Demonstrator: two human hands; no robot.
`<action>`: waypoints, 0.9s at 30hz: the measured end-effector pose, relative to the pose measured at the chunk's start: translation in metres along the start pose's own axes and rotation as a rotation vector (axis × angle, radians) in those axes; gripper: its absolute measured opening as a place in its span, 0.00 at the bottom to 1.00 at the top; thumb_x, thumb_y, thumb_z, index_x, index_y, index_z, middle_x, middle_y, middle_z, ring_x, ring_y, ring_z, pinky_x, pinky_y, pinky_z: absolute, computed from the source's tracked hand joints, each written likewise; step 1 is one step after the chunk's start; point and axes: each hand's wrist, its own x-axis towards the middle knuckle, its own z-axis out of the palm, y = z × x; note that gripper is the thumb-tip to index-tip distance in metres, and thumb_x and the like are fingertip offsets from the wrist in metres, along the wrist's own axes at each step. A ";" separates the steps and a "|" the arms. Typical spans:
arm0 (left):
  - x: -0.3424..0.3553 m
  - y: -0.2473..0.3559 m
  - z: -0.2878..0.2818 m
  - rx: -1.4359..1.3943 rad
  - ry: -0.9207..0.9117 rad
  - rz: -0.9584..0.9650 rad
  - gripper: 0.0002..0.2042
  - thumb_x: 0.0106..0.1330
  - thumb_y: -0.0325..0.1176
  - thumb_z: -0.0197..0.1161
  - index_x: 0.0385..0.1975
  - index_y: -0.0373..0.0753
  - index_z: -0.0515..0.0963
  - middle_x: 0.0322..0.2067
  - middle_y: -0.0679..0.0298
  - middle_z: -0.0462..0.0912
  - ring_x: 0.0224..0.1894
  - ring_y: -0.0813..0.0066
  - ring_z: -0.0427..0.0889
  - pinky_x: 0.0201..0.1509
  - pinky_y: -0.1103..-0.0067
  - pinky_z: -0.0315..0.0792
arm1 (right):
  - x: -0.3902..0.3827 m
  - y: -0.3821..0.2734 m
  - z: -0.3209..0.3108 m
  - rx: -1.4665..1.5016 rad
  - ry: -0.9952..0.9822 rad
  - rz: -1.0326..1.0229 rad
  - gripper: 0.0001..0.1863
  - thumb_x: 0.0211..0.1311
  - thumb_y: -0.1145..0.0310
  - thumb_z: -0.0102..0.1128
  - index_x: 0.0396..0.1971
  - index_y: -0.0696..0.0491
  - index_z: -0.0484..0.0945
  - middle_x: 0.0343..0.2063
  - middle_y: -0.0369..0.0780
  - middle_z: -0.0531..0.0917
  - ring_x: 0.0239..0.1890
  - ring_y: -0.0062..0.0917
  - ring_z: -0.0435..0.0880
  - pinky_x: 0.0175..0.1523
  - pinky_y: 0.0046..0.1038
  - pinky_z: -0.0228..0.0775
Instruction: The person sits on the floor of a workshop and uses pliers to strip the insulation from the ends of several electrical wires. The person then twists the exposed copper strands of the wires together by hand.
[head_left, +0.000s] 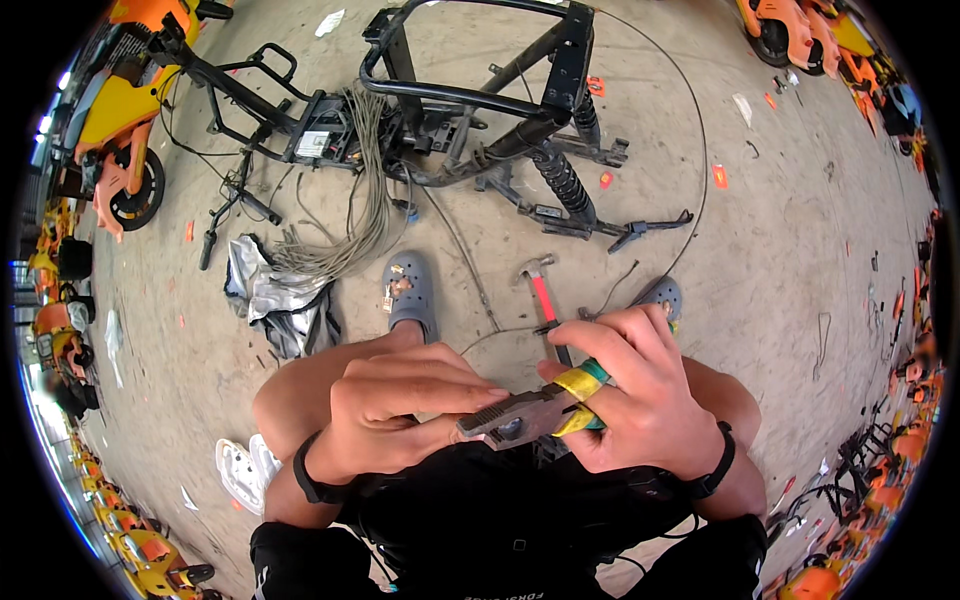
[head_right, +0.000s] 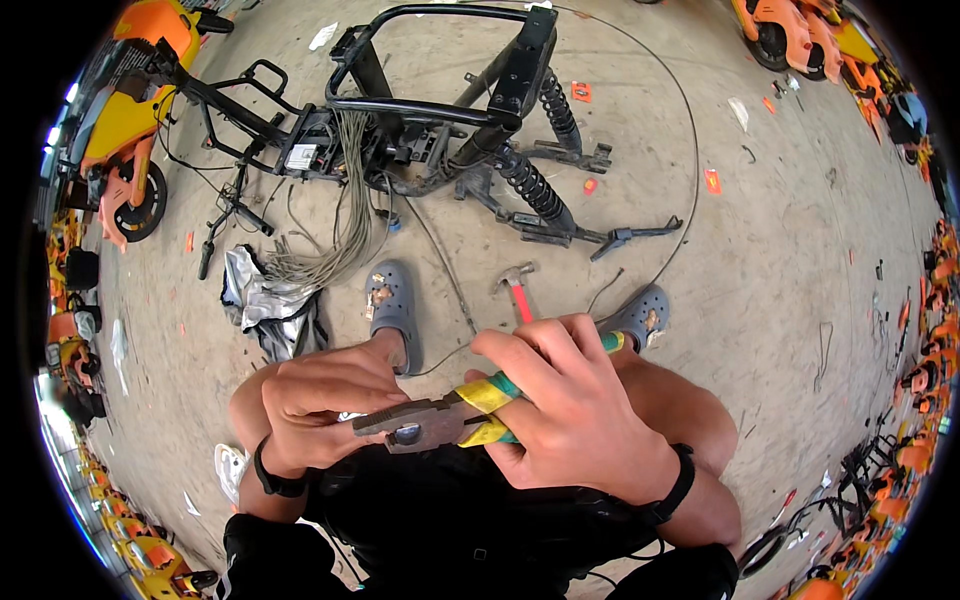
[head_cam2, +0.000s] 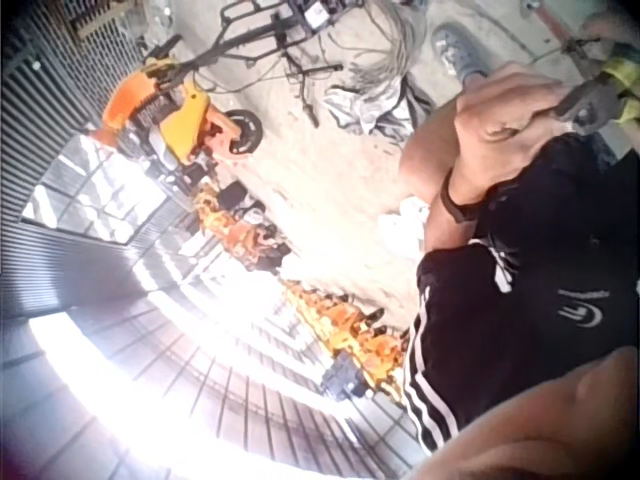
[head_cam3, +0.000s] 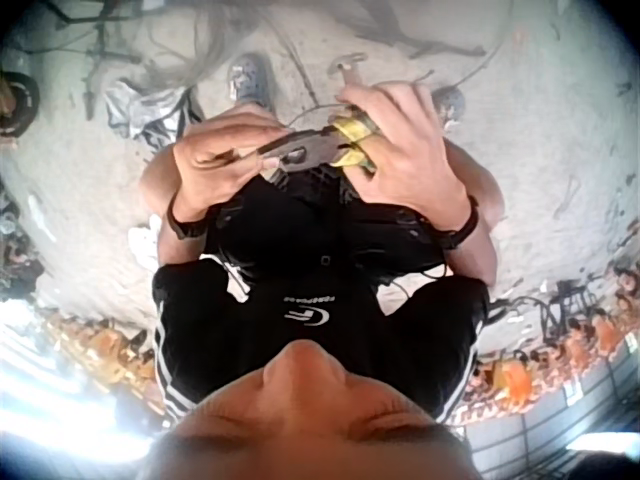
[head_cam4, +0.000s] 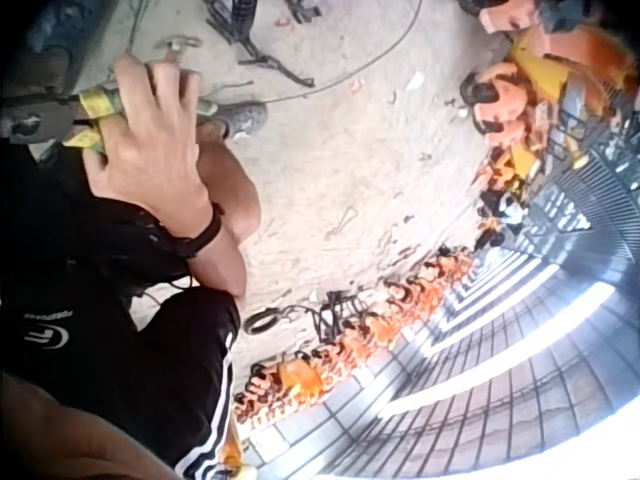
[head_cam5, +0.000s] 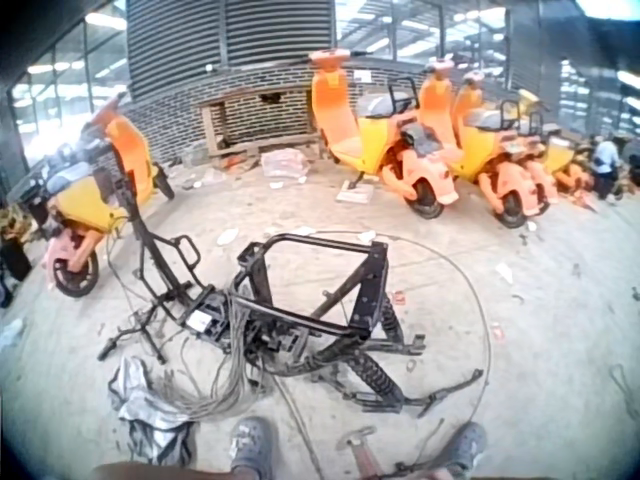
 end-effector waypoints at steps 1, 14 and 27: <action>-0.001 -0.001 0.000 -0.009 -0.006 -0.010 0.14 0.51 0.15 0.71 0.39 0.27 0.86 0.33 0.52 0.88 0.35 0.63 0.86 0.36 0.76 0.78 | 0.000 0.000 0.001 -0.001 0.004 -0.002 0.18 0.31 0.69 0.63 0.30 0.55 0.87 0.45 0.38 0.81 0.40 0.33 0.75 0.45 0.35 0.65; -0.005 -0.004 0.005 -0.066 0.037 -0.062 0.06 0.55 0.18 0.73 0.29 0.25 0.83 0.24 0.52 0.84 0.23 0.63 0.80 0.35 0.62 0.66 | -0.004 -0.001 0.002 0.042 -0.004 0.022 0.19 0.33 0.70 0.66 0.33 0.54 0.88 0.40 0.37 0.80 0.38 0.32 0.74 0.42 0.34 0.64; -0.004 -0.008 0.002 -0.026 -0.010 -0.064 0.06 0.55 0.18 0.72 0.31 0.26 0.85 0.28 0.51 0.86 0.29 0.61 0.85 0.36 0.70 0.76 | -0.013 -0.004 0.008 0.015 -0.024 0.059 0.16 0.27 0.61 0.74 0.13 0.58 0.81 0.33 0.40 0.72 0.37 0.35 0.71 0.43 0.36 0.62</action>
